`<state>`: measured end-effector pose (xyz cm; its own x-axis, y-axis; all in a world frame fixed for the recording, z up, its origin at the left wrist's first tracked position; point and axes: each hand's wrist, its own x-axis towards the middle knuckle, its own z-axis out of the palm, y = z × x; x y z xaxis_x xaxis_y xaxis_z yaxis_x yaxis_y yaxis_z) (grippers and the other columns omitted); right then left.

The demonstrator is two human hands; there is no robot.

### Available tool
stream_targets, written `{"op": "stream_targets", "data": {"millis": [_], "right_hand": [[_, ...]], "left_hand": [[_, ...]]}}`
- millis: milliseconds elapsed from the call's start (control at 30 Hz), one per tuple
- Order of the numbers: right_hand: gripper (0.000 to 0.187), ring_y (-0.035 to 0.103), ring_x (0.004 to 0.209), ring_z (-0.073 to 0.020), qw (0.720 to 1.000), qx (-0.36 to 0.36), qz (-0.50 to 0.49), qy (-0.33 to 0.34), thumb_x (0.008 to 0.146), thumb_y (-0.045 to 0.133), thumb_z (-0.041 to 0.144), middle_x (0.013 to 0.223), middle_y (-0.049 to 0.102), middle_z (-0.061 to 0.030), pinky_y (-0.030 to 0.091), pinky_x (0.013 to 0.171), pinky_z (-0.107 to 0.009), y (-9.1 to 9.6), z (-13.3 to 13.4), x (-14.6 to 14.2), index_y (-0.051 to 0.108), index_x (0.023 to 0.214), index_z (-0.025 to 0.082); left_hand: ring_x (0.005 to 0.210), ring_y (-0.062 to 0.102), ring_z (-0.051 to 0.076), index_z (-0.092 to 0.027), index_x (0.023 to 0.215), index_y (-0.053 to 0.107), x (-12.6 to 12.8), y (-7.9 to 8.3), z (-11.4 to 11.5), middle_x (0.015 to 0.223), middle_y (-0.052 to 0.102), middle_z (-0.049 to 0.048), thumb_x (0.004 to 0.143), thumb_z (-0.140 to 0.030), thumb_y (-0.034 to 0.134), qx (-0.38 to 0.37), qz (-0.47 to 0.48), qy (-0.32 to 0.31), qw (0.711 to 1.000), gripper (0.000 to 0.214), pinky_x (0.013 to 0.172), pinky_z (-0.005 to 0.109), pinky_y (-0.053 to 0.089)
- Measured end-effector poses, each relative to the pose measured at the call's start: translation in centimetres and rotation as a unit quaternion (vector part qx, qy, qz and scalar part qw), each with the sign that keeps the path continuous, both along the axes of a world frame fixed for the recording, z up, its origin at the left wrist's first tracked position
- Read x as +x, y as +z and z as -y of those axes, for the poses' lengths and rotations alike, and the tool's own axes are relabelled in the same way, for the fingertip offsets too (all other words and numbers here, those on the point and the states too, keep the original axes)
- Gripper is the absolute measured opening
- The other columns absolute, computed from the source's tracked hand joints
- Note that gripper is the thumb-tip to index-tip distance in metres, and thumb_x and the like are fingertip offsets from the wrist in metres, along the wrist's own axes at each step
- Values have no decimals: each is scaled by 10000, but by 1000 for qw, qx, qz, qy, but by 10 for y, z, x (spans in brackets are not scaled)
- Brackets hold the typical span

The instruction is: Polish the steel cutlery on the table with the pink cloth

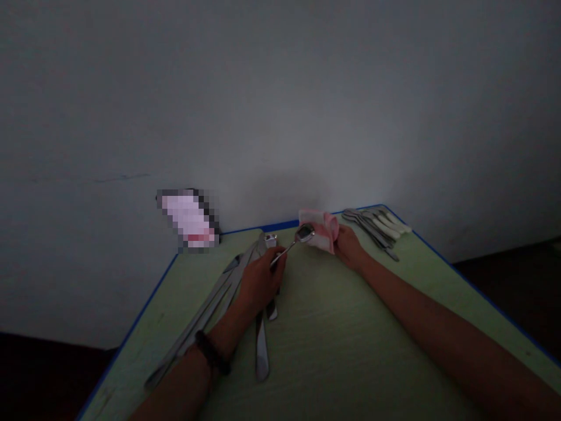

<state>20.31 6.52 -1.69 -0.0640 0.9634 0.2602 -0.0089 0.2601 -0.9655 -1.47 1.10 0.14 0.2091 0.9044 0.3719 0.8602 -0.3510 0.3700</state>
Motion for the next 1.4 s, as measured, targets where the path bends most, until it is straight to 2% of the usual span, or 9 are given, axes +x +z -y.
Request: {"op": "stream_targets", "data": {"millis": [167, 300, 400, 600, 833, 1100, 1167, 1267, 1400], "right_hand": [[470, 597, 932, -187, 997, 31, 30, 61, 684, 653, 379, 1044, 647, -62, 464, 783, -298, 5, 6, -6, 568, 1107, 191], [402, 587, 749, -175, 986, 34, 161, 11, 633, 690, 410, 837, 665, -44, 440, 638, -272, 4, 12, -11, 623, 941, 159], [338, 577, 710, -167, 985, 39, 170, 4, 681, 644, 430, 804, 666, -33, 420, 627, -268, 4, 15, -11, 645, 890, 164], [274, 580, 765, -176, 991, 73, 112, -18, 706, 629, 361, 855, 671, -38, 417, 695, -288, 6, 14, -11, 649, 914, 184], [332, 582, 764, -173, 997, 19, 47, -54, 698, 636, 427, 872, 669, -53, 427, 711, -301, 5, 4, -7, 649, 904, 167], [380, 566, 726, -140, 990, -83, -85, 74, 729, 590, 488, 841, 659, -43, 435, 705, -278, -2, 20, -31, 653, 882, 146], [370, 559, 701, -133, 984, -110, -117, 78, 713, 610, 480, 811, 652, -38, 436, 686, -270, -3, 25, -39, 650, 872, 148], [334, 558, 704, -131, 974, -123, -180, 68, 699, 630, 459, 801, 635, -31, 439, 689, -268, -3, 26, -44, 635, 852, 162], [309, 551, 739, -139, 965, -73, -250, 12, 743, 557, 495, 802, 606, -18, 445, 700, -276, -3, 18, -44, 581, 843, 203]], "left_hand": [[694, 649, 175, -204, 1047, 571, 0, 2, 2, 817, 693, 30, 883, -372, 407, -20, 6, -31, 999, 287, 621, 263, 458], [681, 646, 159, -204, 1058, 579, 0, 4, 5, 816, 697, 30, 878, -350, 421, -27, -12, -79, 996, 280, 629, 251, 458], [663, 642, 150, -205, 1072, 579, -1, 4, 6, 801, 697, 28, 881, -346, 415, -21, -24, -85, 996, 289, 640, 248, 456], [708, 647, 162, -212, 1087, 567, 0, 3, 4, 814, 697, 31, 884, -376, 397, -42, -16, -68, 997, 311, 654, 251, 456], [759, 635, 200, -212, 948, 587, 8, 6, 8, 847, 687, 56, 926, -412, 278, -74, -106, -84, 988, 368, 650, 275, 413], [648, 608, 166, -200, 844, 507, 8, 9, 10, 726, 642, 32, 936, -356, 246, -96, -101, -87, 986, 318, 599, 252, 378], [638, 607, 162, -204, 855, 499, 8, 8, 10, 716, 636, 26, 936, -352, 247, -102, -91, -91, 986, 302, 594, 248, 378], [627, 607, 161, -209, 868, 499, 10, 6, 9, 702, 630, 20, 936, -363, 250, -106, -77, -101, 986, 301, 582, 245, 374], [622, 607, 166, -210, 853, 508, 11, 6, 8, 674, 623, 18, 934, -370, 250, -110, -86, -100, 985, 315, 577, 249, 369]]}}
